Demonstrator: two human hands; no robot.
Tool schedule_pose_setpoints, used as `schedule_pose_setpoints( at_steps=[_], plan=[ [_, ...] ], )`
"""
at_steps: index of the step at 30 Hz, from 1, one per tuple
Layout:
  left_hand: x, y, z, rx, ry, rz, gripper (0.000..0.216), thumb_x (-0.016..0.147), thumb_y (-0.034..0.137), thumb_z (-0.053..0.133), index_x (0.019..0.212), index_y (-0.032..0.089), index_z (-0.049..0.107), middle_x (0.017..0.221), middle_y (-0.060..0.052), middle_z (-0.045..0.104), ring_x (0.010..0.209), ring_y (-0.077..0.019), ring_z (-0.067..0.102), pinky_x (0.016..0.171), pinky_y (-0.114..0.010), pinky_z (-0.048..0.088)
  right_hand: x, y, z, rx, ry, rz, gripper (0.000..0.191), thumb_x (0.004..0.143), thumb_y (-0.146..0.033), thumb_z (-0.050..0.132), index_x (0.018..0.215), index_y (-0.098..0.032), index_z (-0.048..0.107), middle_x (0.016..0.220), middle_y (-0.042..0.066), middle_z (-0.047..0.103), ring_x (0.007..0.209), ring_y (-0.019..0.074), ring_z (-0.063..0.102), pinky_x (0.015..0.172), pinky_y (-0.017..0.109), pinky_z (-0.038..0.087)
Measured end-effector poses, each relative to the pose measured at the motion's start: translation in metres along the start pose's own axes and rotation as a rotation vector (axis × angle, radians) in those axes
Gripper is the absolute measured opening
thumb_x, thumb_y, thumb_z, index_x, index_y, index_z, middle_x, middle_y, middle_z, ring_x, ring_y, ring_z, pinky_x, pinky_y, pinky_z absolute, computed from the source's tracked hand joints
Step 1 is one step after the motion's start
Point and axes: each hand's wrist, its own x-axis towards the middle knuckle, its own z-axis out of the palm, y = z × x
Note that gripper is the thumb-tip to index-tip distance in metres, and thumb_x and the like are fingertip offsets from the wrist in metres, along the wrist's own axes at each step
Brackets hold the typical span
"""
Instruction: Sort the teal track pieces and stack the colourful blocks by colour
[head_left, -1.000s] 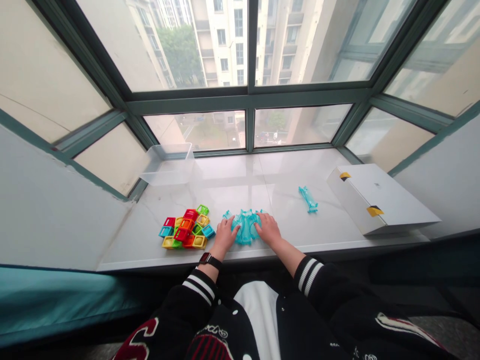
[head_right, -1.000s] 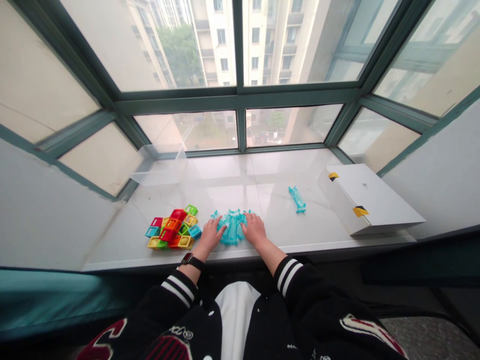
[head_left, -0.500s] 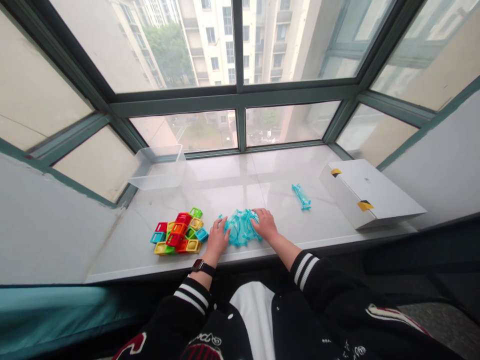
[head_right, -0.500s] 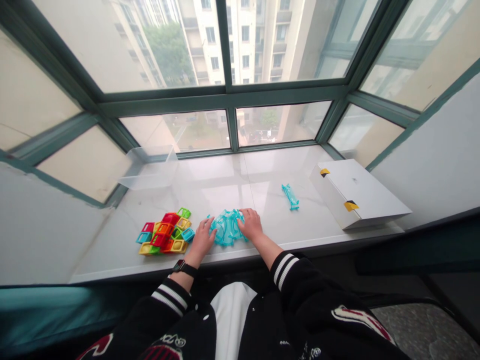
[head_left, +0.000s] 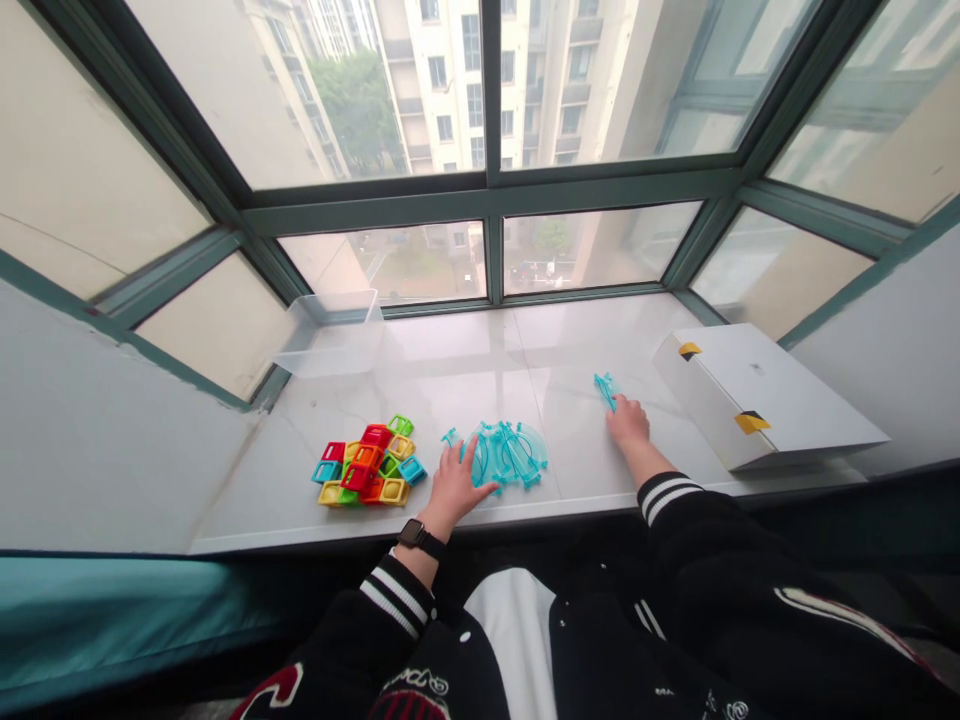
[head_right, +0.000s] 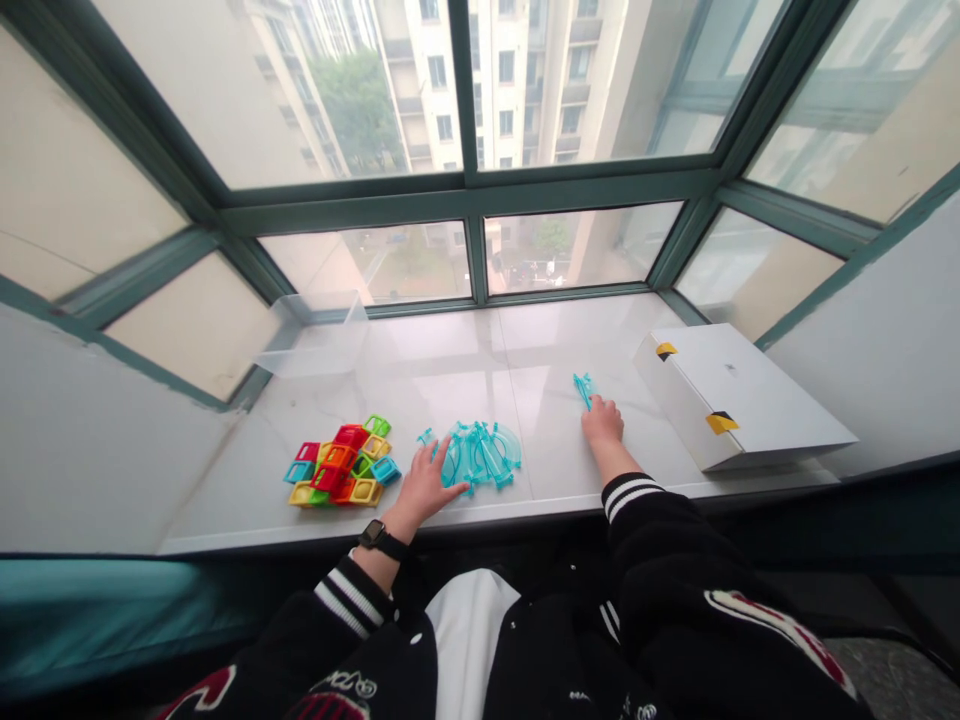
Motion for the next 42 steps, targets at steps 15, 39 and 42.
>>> schedule_pose_setpoints(
  at_steps=[15,39,42],
  plan=[
    [0.008,-0.011,0.006,-0.026,0.074,-0.048,0.052,0.095,0.019,0.053,0.147,0.024,0.055,0.143,-0.015,0.055,0.128,-0.0308,0.057,0.111,-0.046,0.048,-0.164,-0.121,0.025,0.479,-0.212,-0.514,0.026,0.103,-0.044,0.043,0.107,-0.025,0.06,0.111,0.007,0.066,0.104,0.0247,0.064,0.094,0.038,0.053],
    [0.025,-0.024,0.003,-0.275,0.174,-0.065,0.042,0.1,0.027,0.052,0.141,0.022,0.058,0.129,-0.015,0.059,0.124,-0.0312,0.062,0.111,-0.051,0.05,-0.208,-0.145,0.067,0.467,-0.118,-0.567,0.024,0.088,-0.016,0.054,0.111,-0.02,0.062,0.116,0.013,0.062,0.112,0.0287,0.061,0.1,0.046,0.053],
    [0.026,-0.023,0.001,-0.261,0.19,-0.107,0.038,0.1,0.03,0.053,0.136,0.021,0.06,0.124,-0.015,0.062,0.123,-0.0321,0.062,0.111,-0.051,0.049,-0.205,-0.147,0.065,0.469,-0.114,-0.568,0.027,0.089,-0.016,0.055,0.114,-0.02,0.063,0.119,0.014,0.061,0.116,0.029,0.061,0.102,0.046,0.054]
  ],
)
